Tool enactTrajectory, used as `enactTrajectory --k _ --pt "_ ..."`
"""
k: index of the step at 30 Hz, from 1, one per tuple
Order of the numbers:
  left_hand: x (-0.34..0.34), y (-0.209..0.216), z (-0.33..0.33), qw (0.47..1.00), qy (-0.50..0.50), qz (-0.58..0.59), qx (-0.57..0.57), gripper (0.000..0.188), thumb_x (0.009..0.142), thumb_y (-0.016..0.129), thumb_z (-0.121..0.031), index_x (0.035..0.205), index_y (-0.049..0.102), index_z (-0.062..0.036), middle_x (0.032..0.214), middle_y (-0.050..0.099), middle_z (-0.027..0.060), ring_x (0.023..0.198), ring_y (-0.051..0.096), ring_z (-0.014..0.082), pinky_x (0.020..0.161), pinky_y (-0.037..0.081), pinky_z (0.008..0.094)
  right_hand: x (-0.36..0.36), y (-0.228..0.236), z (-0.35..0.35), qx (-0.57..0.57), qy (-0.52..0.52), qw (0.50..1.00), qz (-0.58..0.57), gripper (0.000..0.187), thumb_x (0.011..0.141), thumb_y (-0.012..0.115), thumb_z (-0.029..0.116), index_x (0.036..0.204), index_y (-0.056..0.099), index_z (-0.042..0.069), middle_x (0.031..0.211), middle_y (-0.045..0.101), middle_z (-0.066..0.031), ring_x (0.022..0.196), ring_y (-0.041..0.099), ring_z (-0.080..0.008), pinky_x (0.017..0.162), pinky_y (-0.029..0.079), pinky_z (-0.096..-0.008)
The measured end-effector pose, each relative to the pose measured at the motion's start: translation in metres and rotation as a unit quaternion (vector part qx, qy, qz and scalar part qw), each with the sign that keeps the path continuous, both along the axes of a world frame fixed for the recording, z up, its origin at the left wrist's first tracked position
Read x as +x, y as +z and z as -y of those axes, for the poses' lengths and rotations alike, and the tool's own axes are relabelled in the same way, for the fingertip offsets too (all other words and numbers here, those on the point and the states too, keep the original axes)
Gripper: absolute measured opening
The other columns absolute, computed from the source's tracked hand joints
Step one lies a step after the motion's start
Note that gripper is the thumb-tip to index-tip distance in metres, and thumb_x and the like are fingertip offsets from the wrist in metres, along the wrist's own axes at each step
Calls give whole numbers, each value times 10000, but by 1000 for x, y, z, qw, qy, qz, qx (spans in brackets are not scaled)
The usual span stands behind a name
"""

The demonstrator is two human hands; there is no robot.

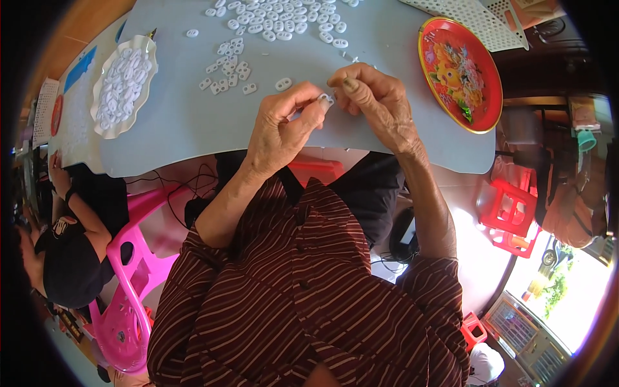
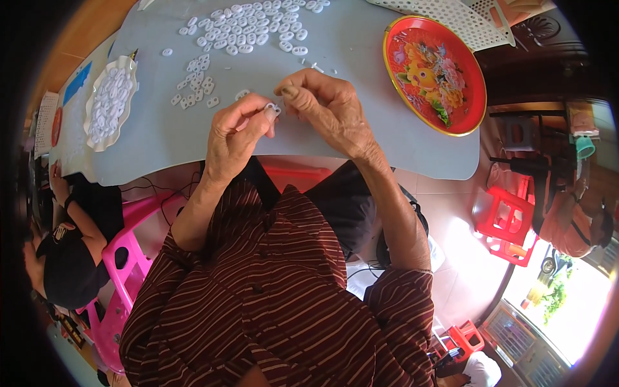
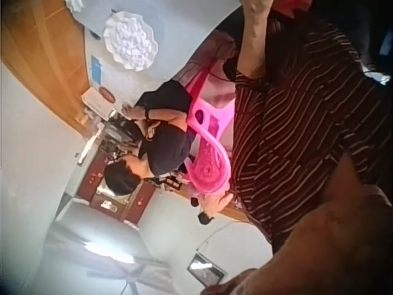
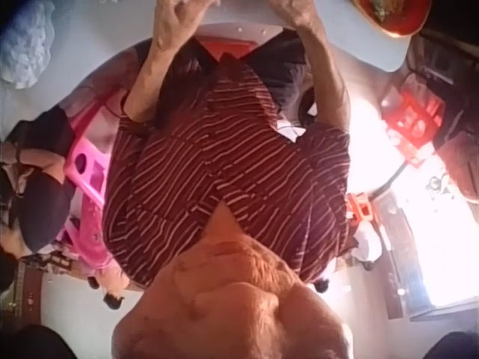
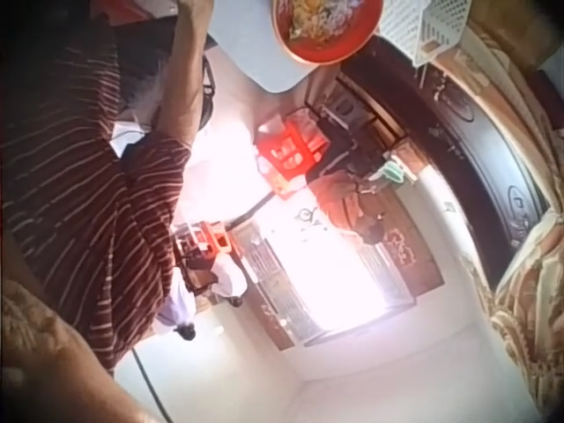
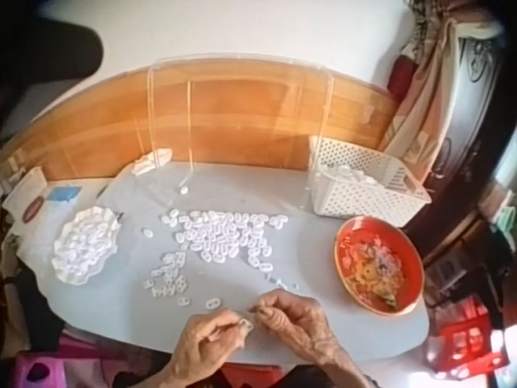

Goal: Assembling small white plastic components by hand.

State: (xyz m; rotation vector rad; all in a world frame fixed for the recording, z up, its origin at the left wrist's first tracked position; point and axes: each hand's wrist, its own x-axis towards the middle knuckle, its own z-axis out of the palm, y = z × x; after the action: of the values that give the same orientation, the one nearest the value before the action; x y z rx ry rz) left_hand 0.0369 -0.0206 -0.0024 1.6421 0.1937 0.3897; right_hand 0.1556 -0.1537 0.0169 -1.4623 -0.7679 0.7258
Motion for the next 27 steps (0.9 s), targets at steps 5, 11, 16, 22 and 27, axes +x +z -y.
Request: enactTrajectory --k 5,11,16,22,27 --pt "2 -5 1 1000 -11 28 -8 150 871 566 -105 779 533 9 617 512 6 568 444 64 523 385 226 -2 -6 0 2 2 1000 26 180 884 621 162 881 628 -17 764 636 -29 760 576 -83 712 485 -232" --pt "0 -9 4 999 -6 44 -10 177 884 574 -127 789 528 15 630 526 8 559 442 61 511 389 218 -16 -3 -3 21 -52 998 20 142 854 652 110 828 619 -26 743 637 -45 719 577 -88 682 494 -241" --pt "2 -5 2 999 -8 27 -18 163 890 576 -139 839 553 15 637 548 16 552 444 51 489 377 205 -18 -11 -4 65 -57 996 -25 143 863 644 116 851 615 -24 782 642 -48 745 576 -84 703 489 -236" --pt "-9 3 -8 998 7 41 45 135 890 573 -130 882 573 5 695 578 43 566 500 75 492 398 243 -15 -12 -2 54 -34 998 8 166 886 617 139 922 596 -22 814 643 -61 751 582 -92 714 496 -234" --pt "-13 10 -54 922 97 46 371 88 812 594 -51 888 582 -8 783 555 85 747 525 236 677 452 340 -14 -7 0 31 -63 997 -30 169 899 598 144 946 587 -18 793 642 -71 678 573 -80 641 496 -219"
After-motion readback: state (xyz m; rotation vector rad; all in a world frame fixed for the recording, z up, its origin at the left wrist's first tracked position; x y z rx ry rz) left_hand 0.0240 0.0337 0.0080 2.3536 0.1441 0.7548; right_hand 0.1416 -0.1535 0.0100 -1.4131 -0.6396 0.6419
